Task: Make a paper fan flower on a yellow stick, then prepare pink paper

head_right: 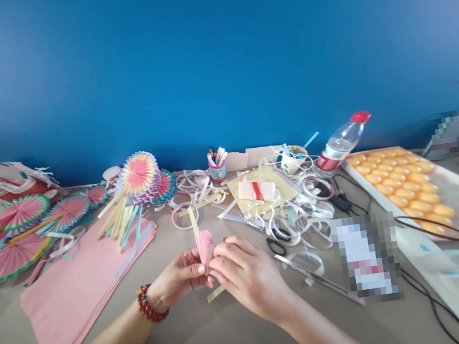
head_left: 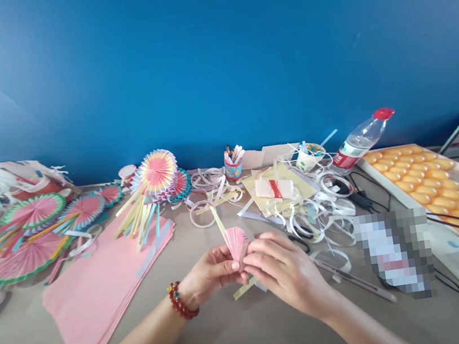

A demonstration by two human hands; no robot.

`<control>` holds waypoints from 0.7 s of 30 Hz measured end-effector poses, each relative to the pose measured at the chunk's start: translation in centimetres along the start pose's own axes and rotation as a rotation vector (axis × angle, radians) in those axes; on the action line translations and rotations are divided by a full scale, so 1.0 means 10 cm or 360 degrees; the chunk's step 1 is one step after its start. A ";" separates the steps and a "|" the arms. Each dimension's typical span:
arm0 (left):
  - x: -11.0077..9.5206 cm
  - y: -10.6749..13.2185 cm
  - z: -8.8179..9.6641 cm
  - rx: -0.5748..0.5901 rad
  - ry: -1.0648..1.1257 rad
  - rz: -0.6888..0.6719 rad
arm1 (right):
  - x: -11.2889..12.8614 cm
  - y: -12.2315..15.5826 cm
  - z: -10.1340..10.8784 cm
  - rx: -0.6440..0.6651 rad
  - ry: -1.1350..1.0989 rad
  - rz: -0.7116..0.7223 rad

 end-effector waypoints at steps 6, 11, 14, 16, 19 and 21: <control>0.00 0.00 0.00 -0.0014 0.0014 -0.0075 | -0.02 0.00 -0.04 0.0038 -0.0041 -0.0079; -0.01 0.01 -0.02 -0.0044 0.0001 -0.0108 | -0.06 0.01 -0.07 0.0051 -0.0124 -0.0149; -0.02 0.01 -0.01 -0.0071 -0.0022 -0.0113 | -0.07 0.01 -0.08 0.0056 -0.0155 -0.0149; -0.02 0.01 0.00 -0.0081 -0.0050 -0.0121 | -0.07 0.01 -0.09 0.0077 -0.0177 -0.0150; -0.01 0.01 0.02 -0.0080 -0.0085 -0.0129 | -0.09 0.01 -0.10 0.0112 -0.0190 -0.0163; -0.01 0.00 0.01 -0.0074 -0.0104 -0.0146 | -0.09 0.01 -0.11 0.0113 -0.0192 -0.0163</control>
Point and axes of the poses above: each hand's wrist, its own y-axis away from the middle knuckle, its own z-axis out of the back of the hand, x = y × z, the point moved 7 cm from there along -y, towards the middle knuckle
